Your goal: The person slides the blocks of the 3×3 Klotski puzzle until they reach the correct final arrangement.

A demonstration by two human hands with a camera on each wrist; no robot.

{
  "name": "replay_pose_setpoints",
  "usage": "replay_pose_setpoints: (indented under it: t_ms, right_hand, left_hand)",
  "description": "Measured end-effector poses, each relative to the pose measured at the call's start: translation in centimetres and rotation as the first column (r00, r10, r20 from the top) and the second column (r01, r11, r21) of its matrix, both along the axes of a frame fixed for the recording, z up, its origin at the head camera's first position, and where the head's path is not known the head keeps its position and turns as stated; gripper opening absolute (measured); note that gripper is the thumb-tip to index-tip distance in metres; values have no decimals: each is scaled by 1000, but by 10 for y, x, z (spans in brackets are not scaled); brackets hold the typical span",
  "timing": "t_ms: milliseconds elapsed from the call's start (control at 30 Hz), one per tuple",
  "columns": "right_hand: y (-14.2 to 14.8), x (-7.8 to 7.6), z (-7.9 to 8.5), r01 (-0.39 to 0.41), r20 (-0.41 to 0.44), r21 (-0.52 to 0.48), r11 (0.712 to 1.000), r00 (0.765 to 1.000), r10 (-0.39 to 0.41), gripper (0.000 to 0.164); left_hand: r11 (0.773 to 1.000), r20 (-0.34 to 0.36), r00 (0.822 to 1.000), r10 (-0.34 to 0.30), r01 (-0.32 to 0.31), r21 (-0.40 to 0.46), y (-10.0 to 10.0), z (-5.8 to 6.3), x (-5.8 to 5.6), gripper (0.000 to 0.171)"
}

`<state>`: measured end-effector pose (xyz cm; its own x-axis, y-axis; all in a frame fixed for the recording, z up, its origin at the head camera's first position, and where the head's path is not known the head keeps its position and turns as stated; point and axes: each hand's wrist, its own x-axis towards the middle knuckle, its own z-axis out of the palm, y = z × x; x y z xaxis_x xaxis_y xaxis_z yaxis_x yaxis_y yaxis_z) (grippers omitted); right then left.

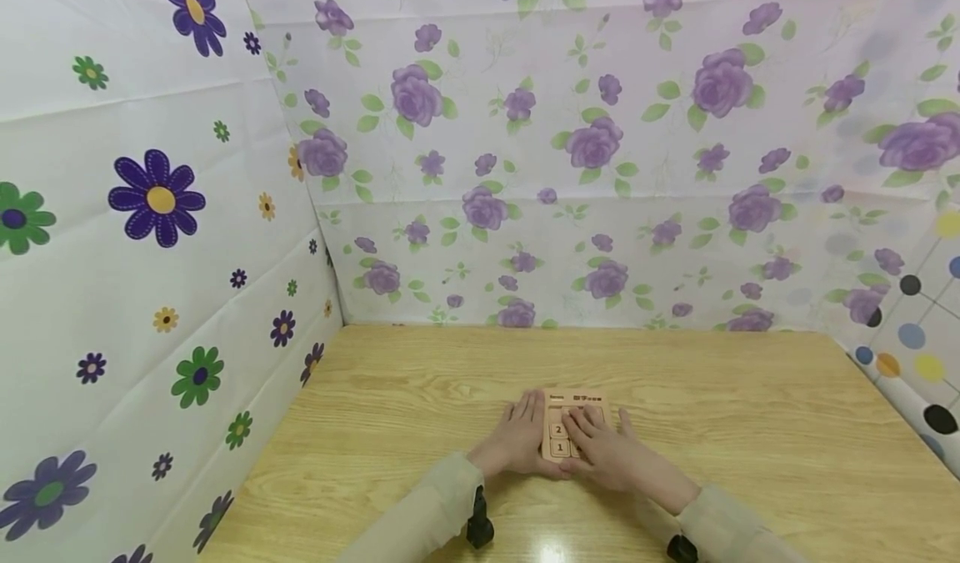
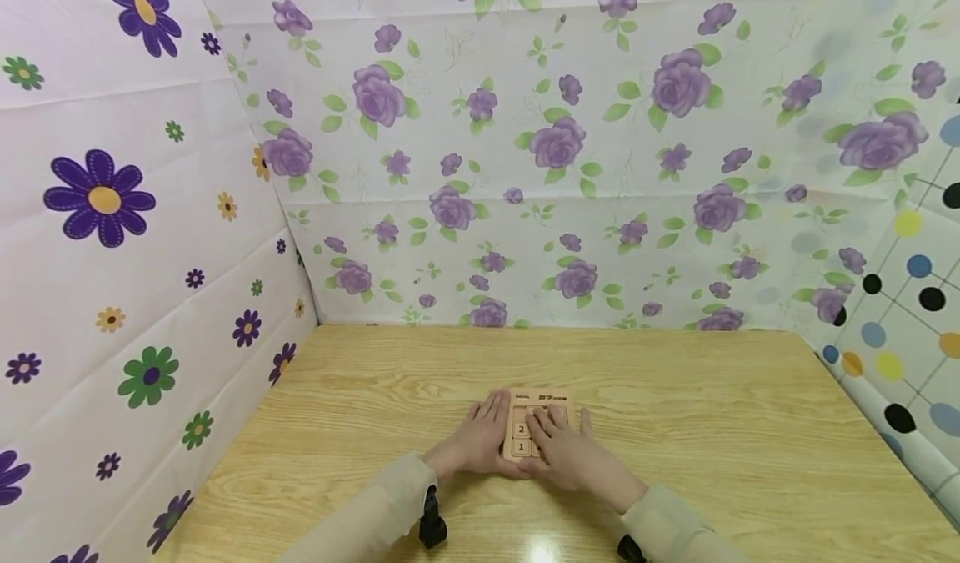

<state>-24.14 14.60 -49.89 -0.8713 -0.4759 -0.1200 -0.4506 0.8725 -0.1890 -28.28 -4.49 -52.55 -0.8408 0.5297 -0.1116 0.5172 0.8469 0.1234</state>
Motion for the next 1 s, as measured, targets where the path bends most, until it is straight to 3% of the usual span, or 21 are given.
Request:
replay_pose_setpoints:
  t_ms: [600,1000]
  right_hand:
    - [-8,1,4,-5,19,-51,999,1000,6,76]
    - [-12,2,9,-22,19,-33,999,1000,22,75]
  left_hand:
    - [1000,-1,1000,6,-6,-18,1,-2,-1,129]
    - [999,-11,1000,1,-1,-42,0,-2,0,125]
